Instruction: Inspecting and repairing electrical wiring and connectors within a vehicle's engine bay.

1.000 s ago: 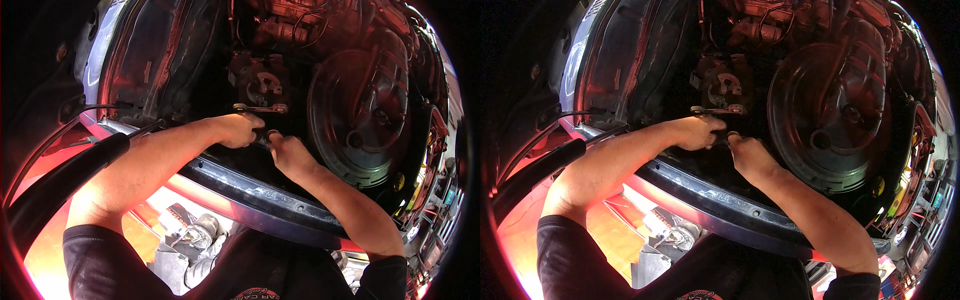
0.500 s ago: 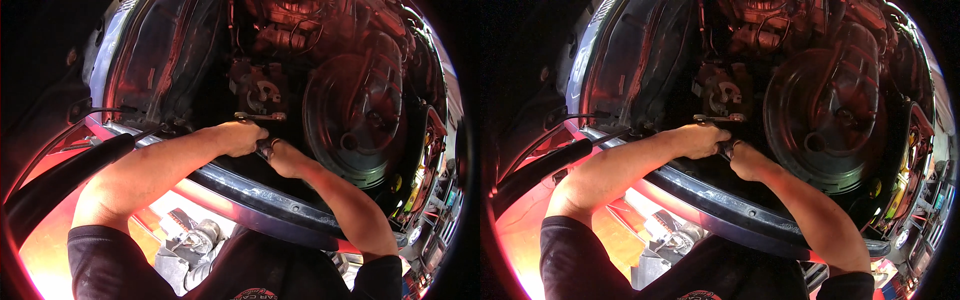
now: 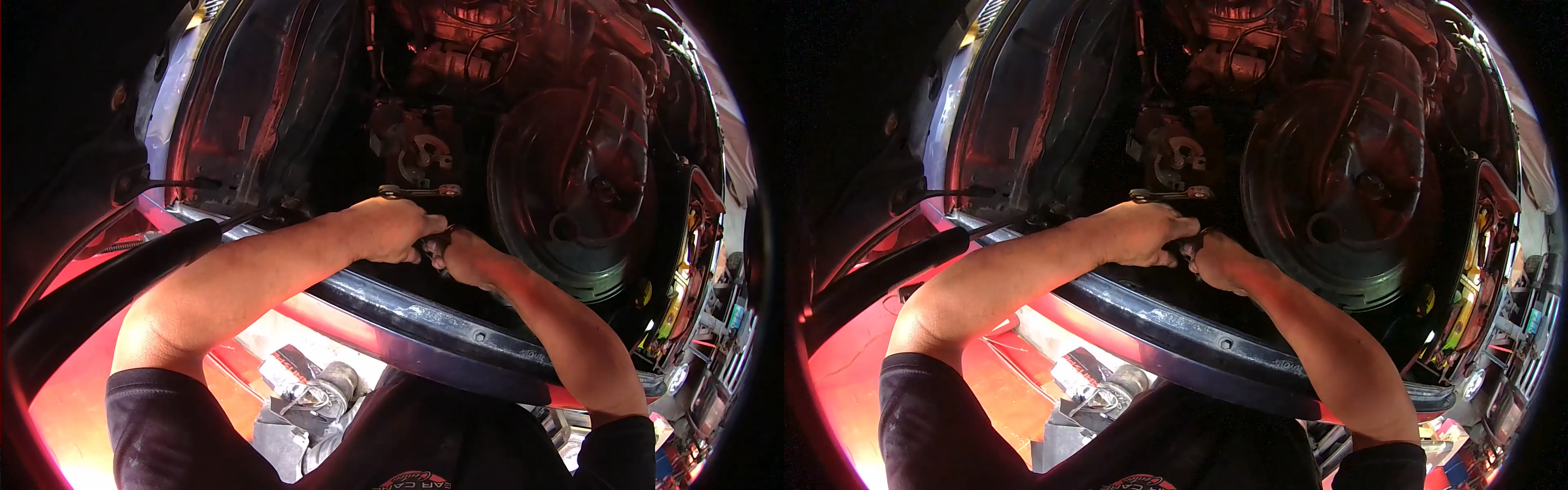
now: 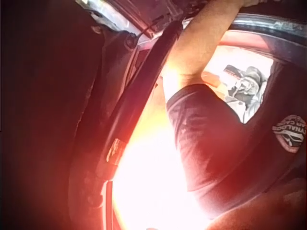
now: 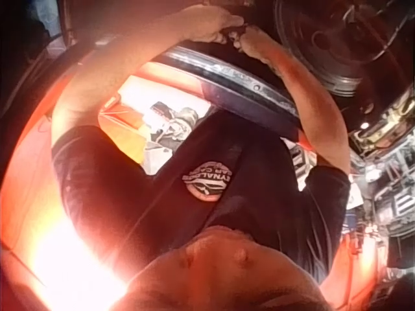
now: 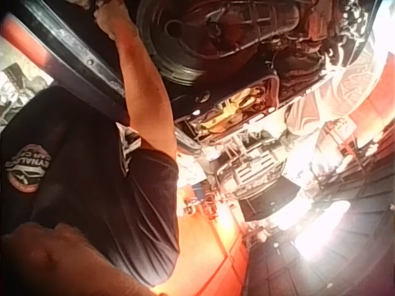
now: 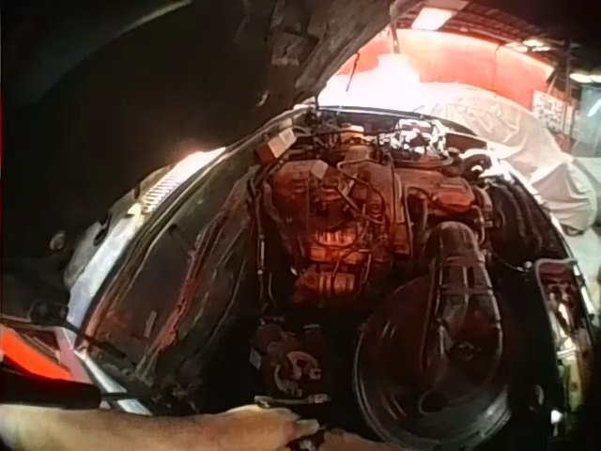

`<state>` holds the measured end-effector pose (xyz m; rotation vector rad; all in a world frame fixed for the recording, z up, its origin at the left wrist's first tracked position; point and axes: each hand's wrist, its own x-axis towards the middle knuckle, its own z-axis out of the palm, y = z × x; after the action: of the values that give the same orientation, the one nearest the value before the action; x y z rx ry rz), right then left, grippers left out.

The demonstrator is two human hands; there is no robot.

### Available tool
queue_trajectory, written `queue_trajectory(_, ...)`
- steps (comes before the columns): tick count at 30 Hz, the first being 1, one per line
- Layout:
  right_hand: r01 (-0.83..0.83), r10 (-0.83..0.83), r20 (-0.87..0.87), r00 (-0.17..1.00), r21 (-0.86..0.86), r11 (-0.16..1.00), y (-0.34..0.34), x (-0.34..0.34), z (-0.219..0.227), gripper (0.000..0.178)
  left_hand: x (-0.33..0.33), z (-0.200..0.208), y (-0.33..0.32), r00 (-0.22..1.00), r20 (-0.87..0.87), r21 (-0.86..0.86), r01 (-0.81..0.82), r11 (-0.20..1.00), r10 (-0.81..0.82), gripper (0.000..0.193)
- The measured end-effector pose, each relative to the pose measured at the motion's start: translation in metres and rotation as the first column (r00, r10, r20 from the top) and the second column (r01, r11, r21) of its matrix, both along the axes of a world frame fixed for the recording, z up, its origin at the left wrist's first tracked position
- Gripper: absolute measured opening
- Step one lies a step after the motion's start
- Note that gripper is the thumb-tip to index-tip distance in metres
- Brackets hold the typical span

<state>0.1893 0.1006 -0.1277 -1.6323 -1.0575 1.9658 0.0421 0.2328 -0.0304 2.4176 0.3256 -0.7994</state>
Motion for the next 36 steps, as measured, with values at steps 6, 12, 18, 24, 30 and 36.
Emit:
queue_trajectory(6, -0.029, 0.032, 0.057, 0.998, -0.06, 0.998, 0.004, 0.002, 0.029, 0.022, -0.003, -0.014, 0.0, 0.982, 0.151, 0.025, 0.113, 0.993, -0.116, 0.04)
queue_trajectory(12, 0.03, -0.028, 0.031, 0.999, -0.07, 0.997, 0.004, 0.004, 0.049, 0.021, -0.007, -0.035, -0.002, 0.99, 0.087, -0.184, -0.092, 0.979, 0.109, 0.027)
queue_trajectory(18, 0.074, -0.073, 0.063, 0.995, -0.019, 0.997, -0.001, 0.006, 0.03, 0.022, -0.01, -0.044, 0.002, 0.942, 0.265, 0.161, 0.169, 0.972, -0.208, 0.021)
queue_trajectory(24, 0.119, -0.123, 0.032, 0.992, 0.103, 0.987, -0.002, 0.003, 0.039, 0.024, 0.01, -0.012, 0.001, 0.891, -0.111, -0.232, -0.454, 0.86, 0.441, 0.032)
queue_trajectory(30, 0.116, -0.145, 0.153, 0.978, 0.181, 0.977, -0.005, 0.0, 0.032, 0.02, 0.001, -0.016, 0.005, 0.804, -0.259, -0.247, -0.591, 0.768, 0.535, 0.026)
queue_trajectory(36, 0.093, -0.111, 0.134, 0.985, 0.134, 0.987, -0.006, 0.006, 0.036, 0.021, 0.01, -0.015, 0.004, 0.795, -0.314, -0.295, -0.601, 0.743, 0.519, 0.024)
